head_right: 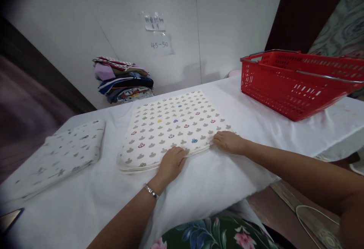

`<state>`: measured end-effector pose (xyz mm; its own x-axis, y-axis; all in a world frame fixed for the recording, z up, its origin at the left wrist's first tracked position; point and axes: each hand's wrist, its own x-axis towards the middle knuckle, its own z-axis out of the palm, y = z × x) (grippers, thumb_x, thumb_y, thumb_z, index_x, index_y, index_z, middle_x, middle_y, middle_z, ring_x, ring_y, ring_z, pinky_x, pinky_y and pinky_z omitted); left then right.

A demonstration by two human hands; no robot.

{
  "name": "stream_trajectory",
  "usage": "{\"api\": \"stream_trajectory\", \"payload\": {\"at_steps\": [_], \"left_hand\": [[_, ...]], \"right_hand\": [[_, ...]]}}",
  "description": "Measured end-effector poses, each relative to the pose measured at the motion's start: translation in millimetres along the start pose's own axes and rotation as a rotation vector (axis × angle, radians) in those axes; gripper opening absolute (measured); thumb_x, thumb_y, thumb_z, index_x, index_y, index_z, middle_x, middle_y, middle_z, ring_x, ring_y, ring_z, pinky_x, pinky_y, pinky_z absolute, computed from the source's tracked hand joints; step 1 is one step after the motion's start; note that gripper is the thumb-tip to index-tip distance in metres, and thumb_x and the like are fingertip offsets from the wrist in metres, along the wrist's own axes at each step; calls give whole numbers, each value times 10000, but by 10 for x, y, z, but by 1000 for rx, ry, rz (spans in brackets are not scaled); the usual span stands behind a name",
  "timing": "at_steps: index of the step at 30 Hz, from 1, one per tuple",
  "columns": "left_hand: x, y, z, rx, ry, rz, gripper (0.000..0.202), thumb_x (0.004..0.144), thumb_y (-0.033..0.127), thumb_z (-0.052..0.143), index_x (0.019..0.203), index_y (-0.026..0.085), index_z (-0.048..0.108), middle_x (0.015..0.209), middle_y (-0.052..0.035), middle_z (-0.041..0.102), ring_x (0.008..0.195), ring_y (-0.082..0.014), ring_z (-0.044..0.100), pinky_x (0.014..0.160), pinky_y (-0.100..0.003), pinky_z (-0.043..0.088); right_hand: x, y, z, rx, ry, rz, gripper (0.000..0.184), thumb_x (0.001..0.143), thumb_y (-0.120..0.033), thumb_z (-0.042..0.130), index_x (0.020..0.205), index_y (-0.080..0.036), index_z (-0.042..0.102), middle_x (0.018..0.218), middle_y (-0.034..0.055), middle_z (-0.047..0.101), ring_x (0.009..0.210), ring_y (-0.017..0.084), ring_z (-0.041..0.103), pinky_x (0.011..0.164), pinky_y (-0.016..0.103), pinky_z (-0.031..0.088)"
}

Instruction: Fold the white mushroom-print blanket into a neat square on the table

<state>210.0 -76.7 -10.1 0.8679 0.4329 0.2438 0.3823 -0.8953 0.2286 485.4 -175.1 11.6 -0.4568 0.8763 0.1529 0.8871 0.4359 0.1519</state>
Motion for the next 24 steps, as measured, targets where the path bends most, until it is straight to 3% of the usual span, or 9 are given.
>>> {"api": "stream_trajectory", "payload": {"at_steps": [7,14,20,24], "left_hand": [[-3,-8,10,1,29,8,239,850,139,477,1057,220,566,950,-41,577,895,-192,502,766,-347,423],[-8,0,6,13,29,4,241,847,124,472,1052,207,567,949,-40,579,899,-193,506,771,-347,425],[-22,43,-29,84,50,14,221,864,125,447,1034,203,566,938,-41,580,880,-190,510,757,-336,429],[-20,111,-34,123,6,52,200,886,133,417,995,196,573,886,-43,574,846,-184,512,724,-327,433]], "right_hand": [[-17,41,-62,72,-67,-52,318,962,-208,253,927,-151,564,897,75,586,789,174,476,718,315,361],[37,45,30,-11,-44,-51,330,952,-170,251,831,-143,557,814,75,564,714,175,446,674,320,338],[-22,19,-86,-8,19,-16,310,946,-166,260,885,-141,564,829,77,569,748,187,459,700,321,348],[-146,-24,-112,80,-41,36,321,947,-172,258,853,-162,564,817,60,576,735,173,479,693,303,363]]}}
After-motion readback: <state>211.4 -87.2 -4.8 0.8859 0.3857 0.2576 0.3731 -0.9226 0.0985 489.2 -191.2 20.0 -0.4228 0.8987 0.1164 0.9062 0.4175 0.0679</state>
